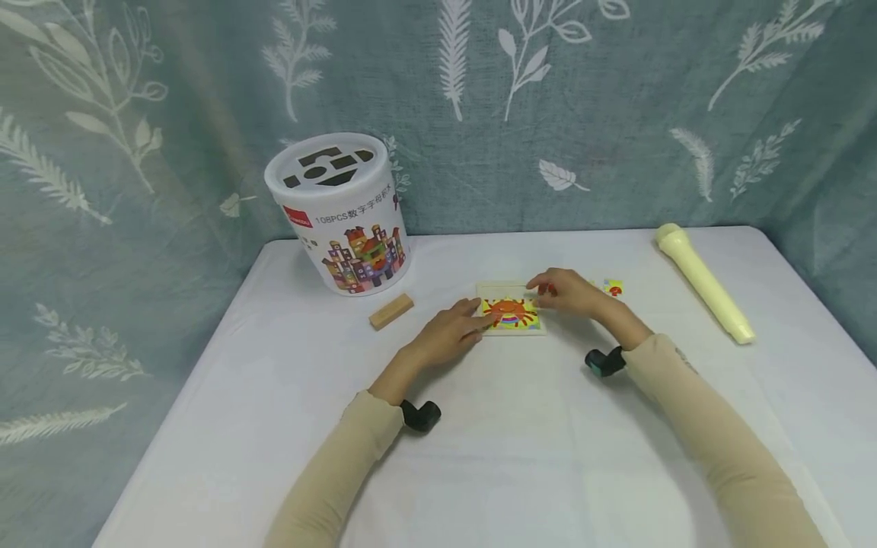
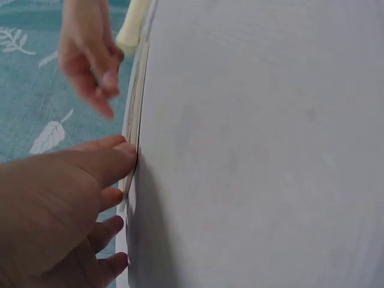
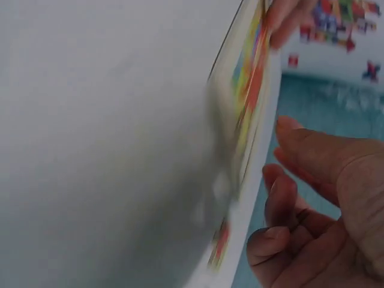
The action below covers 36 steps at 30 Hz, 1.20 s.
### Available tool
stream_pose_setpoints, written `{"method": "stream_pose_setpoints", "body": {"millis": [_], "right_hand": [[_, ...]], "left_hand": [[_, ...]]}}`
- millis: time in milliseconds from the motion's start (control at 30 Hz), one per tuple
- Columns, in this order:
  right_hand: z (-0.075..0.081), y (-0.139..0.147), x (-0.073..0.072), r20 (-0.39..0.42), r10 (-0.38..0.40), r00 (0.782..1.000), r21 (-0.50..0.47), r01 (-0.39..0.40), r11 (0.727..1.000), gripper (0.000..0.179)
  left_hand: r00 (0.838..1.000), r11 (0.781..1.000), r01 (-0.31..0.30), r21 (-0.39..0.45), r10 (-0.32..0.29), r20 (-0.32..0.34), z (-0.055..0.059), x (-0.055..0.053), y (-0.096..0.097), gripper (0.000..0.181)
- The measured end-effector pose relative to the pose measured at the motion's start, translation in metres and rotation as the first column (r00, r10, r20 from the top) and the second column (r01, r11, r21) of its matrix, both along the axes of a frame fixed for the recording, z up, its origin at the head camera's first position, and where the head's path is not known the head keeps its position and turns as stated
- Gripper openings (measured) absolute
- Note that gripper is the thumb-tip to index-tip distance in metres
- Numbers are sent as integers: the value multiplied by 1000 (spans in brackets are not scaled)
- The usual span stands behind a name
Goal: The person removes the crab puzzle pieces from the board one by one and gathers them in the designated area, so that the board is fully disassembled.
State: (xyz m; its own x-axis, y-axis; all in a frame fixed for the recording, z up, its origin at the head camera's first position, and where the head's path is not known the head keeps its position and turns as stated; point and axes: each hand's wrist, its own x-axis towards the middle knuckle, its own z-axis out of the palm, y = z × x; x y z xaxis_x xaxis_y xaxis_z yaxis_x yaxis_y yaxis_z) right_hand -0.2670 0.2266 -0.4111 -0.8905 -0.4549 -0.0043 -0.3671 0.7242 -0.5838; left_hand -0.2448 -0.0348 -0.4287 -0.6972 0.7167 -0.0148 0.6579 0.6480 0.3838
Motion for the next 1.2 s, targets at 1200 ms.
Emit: {"method": "stream_pose_setpoints", "body": {"millis": [1200], "right_hand": [[-7,-60,-2,40,51,998,49,-53,997,22]], "left_hand": [[999,994,10,108,-6,-38,-8,0,-1,34]]}}
